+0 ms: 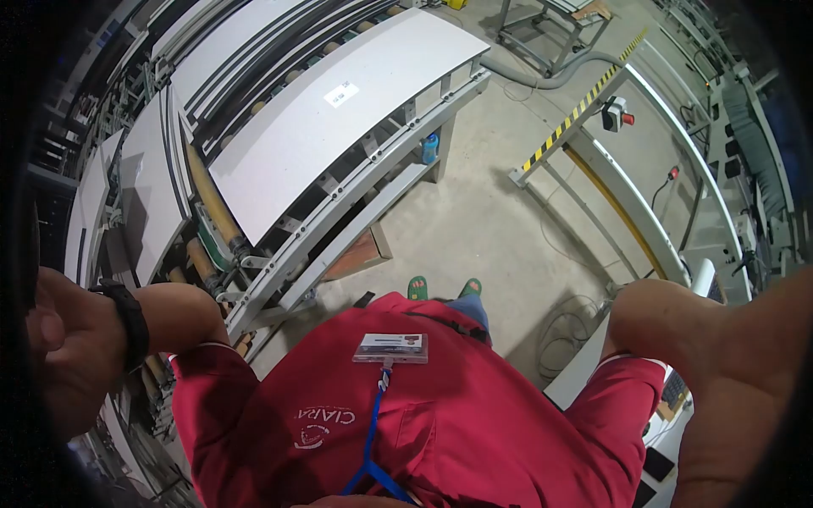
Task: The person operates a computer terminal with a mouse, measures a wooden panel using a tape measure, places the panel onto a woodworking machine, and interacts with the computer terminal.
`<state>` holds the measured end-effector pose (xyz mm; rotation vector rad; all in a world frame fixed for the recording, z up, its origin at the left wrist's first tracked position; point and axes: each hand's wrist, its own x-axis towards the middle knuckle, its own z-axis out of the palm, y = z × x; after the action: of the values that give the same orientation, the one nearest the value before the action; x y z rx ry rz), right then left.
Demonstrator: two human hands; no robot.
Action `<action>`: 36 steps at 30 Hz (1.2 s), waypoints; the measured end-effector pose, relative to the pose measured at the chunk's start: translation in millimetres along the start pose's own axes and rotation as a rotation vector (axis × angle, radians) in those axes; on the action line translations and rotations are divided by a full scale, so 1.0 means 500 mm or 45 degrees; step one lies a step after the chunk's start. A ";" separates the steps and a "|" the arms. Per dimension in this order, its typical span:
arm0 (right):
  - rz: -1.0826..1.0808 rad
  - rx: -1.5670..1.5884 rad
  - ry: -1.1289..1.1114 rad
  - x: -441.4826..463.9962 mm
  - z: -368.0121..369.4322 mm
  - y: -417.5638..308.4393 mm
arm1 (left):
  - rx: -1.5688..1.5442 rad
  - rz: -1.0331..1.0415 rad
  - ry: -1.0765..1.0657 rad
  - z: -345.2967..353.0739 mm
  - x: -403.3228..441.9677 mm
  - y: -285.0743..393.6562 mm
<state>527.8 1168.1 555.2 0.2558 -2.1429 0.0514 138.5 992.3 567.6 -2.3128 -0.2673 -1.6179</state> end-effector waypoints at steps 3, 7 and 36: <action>-0.007 -0.017 0.024 -0.003 -0.005 -0.006 | -0.001 0.022 -0.002 -0.004 0.009 0.000; 0.010 -0.056 0.043 -0.002 -0.011 -0.020 | -0.029 0.025 0.003 -0.007 0.017 -0.009; 0.129 -0.653 0.201 -0.029 -0.146 -0.210 | -0.519 0.258 0.063 0.124 0.094 -0.142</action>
<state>616.8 1077.9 577.1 -0.1525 -1.9345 -0.4021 186.3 1079.6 602.0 -2.4794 0.3294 -1.7492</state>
